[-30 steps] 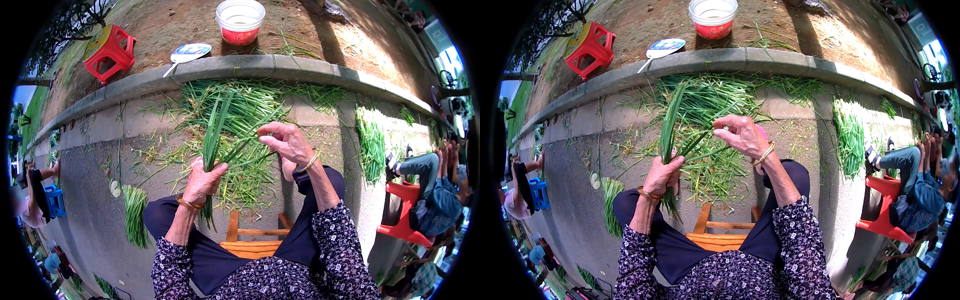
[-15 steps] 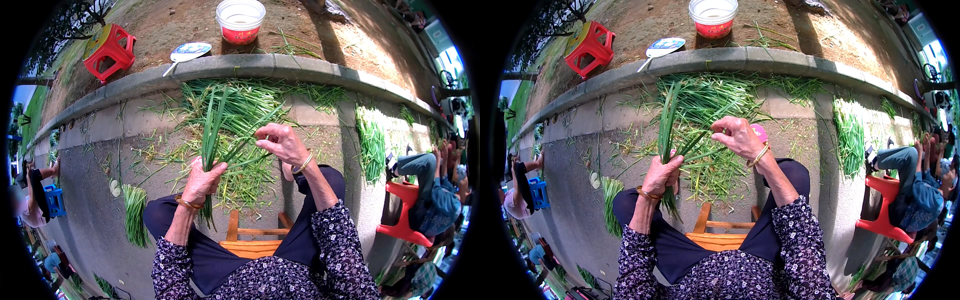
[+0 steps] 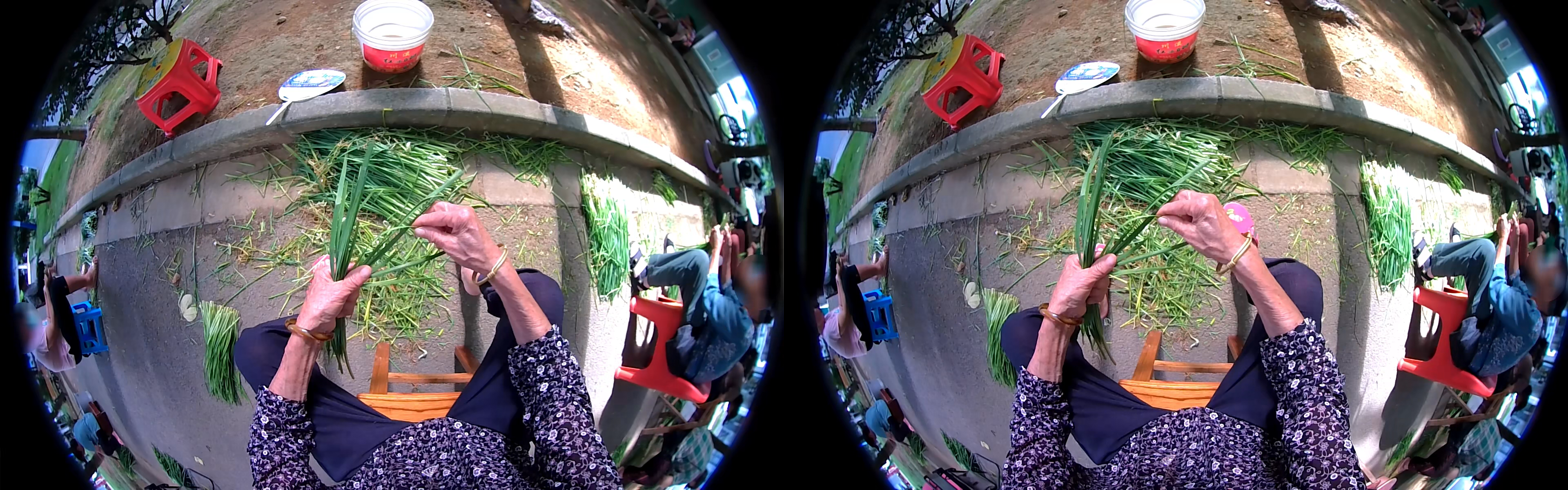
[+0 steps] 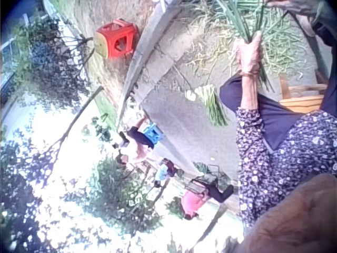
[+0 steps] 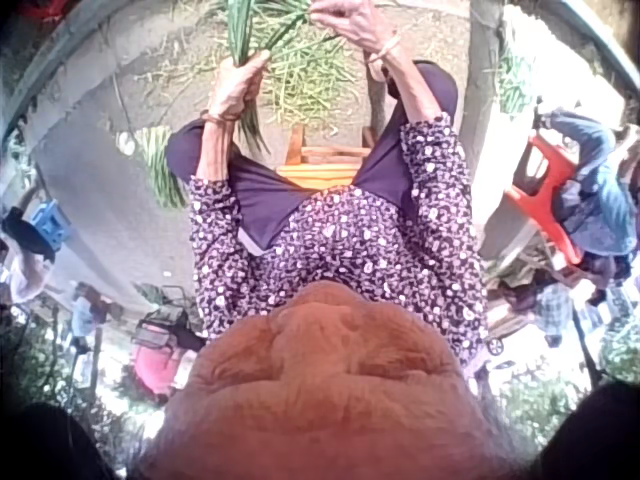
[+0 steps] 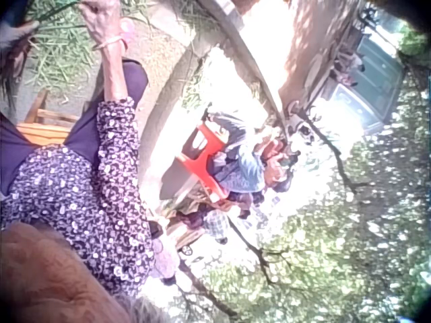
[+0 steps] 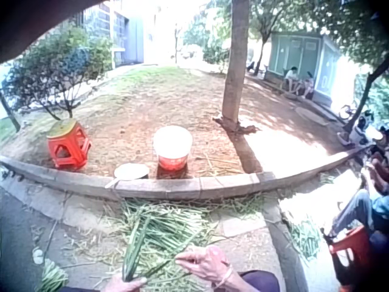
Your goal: The person holds a bundle of long green grass stalks and uses their fingers to pick through them and separate individual strands.
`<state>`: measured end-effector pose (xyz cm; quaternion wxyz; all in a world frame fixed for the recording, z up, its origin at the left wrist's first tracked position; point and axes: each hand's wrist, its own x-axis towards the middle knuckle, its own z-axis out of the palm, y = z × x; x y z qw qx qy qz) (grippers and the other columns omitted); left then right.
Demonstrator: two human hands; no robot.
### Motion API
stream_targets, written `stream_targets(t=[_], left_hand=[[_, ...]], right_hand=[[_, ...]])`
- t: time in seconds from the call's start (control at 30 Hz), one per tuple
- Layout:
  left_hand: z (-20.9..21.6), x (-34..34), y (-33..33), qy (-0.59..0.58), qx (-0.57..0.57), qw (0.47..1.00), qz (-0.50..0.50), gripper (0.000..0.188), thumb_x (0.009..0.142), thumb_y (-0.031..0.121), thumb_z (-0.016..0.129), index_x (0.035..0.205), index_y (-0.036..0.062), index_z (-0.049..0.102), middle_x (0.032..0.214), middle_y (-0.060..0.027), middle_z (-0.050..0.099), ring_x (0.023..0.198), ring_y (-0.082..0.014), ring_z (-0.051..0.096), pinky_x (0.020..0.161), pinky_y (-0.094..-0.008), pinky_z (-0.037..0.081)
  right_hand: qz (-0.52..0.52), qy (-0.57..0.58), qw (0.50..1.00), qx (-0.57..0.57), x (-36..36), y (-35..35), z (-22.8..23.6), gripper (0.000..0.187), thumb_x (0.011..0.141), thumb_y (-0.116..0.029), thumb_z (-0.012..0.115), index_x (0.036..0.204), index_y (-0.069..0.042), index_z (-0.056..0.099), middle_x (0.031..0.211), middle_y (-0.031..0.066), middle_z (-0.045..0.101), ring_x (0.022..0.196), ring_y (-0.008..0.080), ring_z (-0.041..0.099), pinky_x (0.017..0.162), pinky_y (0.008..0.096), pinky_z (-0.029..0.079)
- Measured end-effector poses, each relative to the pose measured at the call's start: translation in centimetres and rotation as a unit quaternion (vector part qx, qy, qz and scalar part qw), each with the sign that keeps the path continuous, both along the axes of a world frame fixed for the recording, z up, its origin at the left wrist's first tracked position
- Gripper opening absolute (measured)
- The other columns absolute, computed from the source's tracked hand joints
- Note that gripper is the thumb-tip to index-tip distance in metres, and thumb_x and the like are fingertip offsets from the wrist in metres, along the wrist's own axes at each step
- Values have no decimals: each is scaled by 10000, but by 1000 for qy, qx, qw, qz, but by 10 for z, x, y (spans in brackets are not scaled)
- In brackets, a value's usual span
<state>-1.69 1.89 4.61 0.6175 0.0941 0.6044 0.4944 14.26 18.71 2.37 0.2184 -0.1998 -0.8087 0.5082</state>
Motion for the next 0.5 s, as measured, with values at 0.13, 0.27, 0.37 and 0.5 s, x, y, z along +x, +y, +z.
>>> stream_targets(t=[0.13,0.27,0.37,0.5], left_hand=[[-1,-1,-1,5,1,1000,-6,337,764,187,636,603,148,343,451,88,300,337,-17,251,303,-190,162],[-3,-1,-2,-10,-16,1000,-19,161,795,177,598,777,133,444,481,98,294,365,-6,227,325,-180,145],[-6,3,-4,-52,-4,998,-29,163,794,175,599,778,129,443,484,90,294,366,-11,233,325,-181,155],[-8,-1,-7,-72,-3,997,14,162,807,209,582,791,109,455,472,80,297,355,-23,230,320,-187,170]], right_hand=[[2,2,1000,21,1,1,-2,99,752,-21,571,839,-9,617,633,31,509,554,95,464,487,243,372],[-61,-4,993,104,0,-1,-2,106,769,-14,530,838,-8,611,641,23,517,536,91,455,473,232,370],[-204,20,978,35,-1,1,-3,108,763,-31,526,816,-9,618,651,38,550,549,99,489,485,228,386],[-301,96,933,-174,8,15,4,127,807,-94,537,851,-17,630,654,-19,553,538,24,429,441,175,336]])
